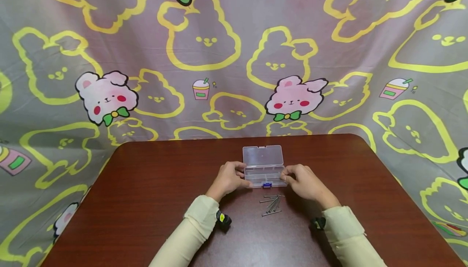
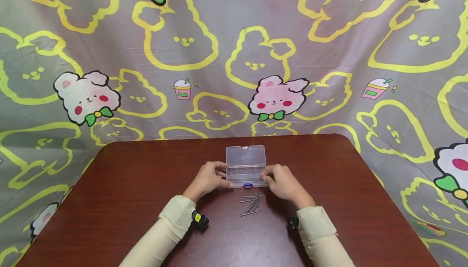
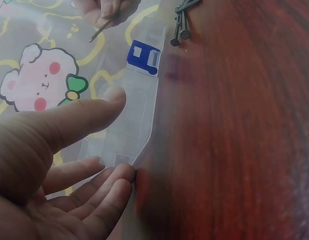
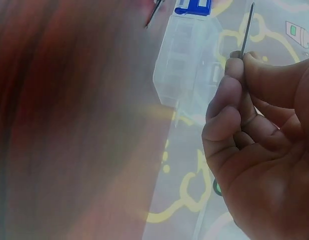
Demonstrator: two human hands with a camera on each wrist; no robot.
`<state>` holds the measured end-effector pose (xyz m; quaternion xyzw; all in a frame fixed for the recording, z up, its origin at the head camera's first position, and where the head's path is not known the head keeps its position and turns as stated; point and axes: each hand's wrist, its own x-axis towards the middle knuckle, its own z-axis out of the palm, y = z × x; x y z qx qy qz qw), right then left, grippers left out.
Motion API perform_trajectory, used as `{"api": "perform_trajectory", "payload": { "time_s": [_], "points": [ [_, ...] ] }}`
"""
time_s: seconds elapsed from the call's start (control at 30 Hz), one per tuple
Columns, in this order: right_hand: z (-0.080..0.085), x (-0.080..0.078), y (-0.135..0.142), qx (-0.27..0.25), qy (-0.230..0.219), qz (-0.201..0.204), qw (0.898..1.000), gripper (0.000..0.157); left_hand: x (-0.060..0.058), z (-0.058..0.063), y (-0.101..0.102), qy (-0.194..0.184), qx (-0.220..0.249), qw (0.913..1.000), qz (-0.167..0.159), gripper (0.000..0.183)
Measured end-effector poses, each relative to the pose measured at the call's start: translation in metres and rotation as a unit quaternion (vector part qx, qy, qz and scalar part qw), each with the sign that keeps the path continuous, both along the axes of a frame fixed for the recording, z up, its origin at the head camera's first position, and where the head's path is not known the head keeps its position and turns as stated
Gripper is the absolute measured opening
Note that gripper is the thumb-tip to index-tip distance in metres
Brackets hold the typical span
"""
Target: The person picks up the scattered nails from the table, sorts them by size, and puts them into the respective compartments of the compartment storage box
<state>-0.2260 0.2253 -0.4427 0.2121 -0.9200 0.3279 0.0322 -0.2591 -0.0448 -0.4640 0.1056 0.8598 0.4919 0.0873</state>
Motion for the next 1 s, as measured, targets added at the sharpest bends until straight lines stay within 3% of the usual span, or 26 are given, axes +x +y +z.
{"api": "perform_trajectory", "payload": {
  "time_s": [0.17,0.53,1.0],
  "points": [
    [0.001,-0.007,-0.004,0.002,0.014,-0.005,1.000,0.015,0.000,0.001,-0.001,0.004,0.002,1.0000,0.003,0.068],
    [0.001,-0.020,-0.010,-0.001,-0.027,-0.027,0.999,0.015,0.001,-0.002,0.000,0.007,0.008,0.9999,0.005,0.068],
    [-0.003,-0.032,-0.016,0.034,-0.014,-0.043,0.998,0.022,0.000,-0.002,0.001,0.008,0.009,0.9999,0.006,0.068]
  ]
}}
